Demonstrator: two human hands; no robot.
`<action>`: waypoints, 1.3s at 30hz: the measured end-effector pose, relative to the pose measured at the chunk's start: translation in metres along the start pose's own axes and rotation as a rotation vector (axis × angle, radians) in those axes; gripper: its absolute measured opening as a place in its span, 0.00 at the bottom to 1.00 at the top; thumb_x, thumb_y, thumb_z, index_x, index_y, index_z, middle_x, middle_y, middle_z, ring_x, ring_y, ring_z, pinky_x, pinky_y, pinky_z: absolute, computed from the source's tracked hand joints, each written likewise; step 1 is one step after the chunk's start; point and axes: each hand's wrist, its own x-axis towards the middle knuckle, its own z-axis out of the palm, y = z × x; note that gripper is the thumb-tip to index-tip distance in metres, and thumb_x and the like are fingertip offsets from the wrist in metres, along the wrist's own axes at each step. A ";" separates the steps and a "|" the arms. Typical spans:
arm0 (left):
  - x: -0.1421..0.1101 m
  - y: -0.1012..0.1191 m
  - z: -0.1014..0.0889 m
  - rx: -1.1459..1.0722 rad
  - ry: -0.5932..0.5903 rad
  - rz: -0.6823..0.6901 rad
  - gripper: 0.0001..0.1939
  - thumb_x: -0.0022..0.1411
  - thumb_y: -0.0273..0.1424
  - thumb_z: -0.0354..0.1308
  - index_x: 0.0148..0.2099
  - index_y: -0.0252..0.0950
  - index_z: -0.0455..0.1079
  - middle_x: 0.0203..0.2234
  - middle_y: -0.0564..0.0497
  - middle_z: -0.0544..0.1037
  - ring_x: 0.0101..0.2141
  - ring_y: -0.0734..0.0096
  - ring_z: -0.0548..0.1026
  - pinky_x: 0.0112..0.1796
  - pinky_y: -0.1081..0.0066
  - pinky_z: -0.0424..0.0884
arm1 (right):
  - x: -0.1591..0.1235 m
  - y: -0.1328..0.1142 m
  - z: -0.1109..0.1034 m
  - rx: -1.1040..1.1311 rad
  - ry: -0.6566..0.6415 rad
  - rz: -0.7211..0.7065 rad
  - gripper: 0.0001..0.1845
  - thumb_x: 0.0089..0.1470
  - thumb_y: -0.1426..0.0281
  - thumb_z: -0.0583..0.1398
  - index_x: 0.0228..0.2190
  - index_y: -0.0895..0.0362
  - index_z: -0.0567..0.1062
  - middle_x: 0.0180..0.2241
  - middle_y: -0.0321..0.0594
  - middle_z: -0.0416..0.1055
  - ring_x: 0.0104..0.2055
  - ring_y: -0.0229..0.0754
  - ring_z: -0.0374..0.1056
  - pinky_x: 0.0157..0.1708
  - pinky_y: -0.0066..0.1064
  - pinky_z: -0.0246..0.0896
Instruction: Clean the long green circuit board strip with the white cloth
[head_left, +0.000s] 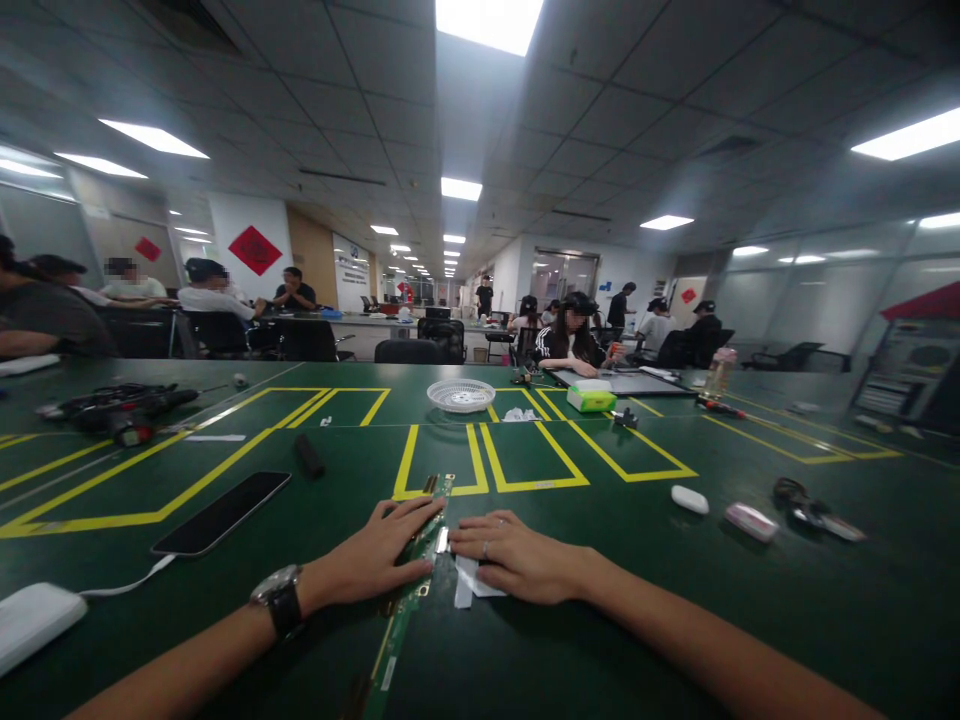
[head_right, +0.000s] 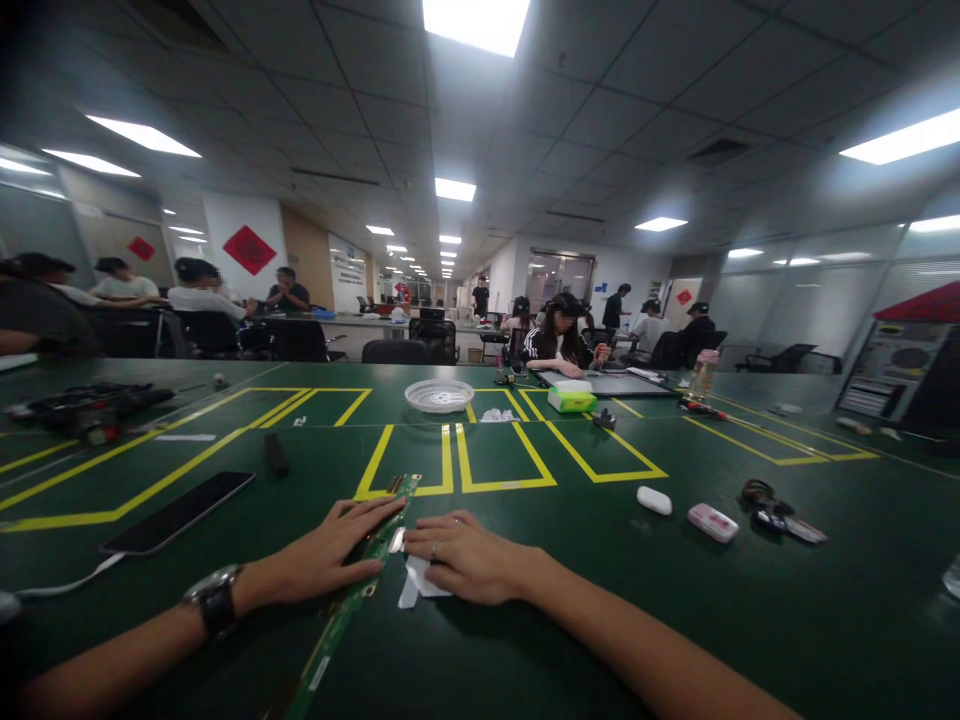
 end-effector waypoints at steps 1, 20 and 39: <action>0.000 0.001 0.000 -0.005 -0.001 -0.012 0.39 0.68 0.53 0.50 0.73 0.47 0.40 0.68 0.48 0.53 0.64 0.48 0.55 0.60 0.51 0.52 | 0.001 -0.001 -0.003 -0.017 -0.004 -0.011 0.26 0.67 0.69 0.49 0.64 0.50 0.59 0.65 0.41 0.59 0.68 0.43 0.47 0.64 0.43 0.36; 0.007 -0.025 0.015 -0.351 0.315 -0.195 0.29 0.73 0.47 0.39 0.70 0.42 0.49 0.66 0.46 0.58 0.64 0.55 0.56 0.63 0.51 0.50 | 0.018 0.026 0.009 -0.256 0.153 0.206 0.22 0.67 0.65 0.47 0.58 0.54 0.68 0.60 0.44 0.65 0.61 0.46 0.60 0.58 0.42 0.51; 0.003 -0.014 0.009 -0.282 0.238 -0.135 0.27 0.74 0.46 0.41 0.70 0.46 0.48 0.65 0.46 0.58 0.62 0.54 0.58 0.61 0.47 0.53 | -0.026 0.104 -0.005 -0.493 0.324 0.885 0.21 0.64 0.66 0.47 0.50 0.59 0.72 0.52 0.52 0.69 0.55 0.54 0.61 0.52 0.45 0.52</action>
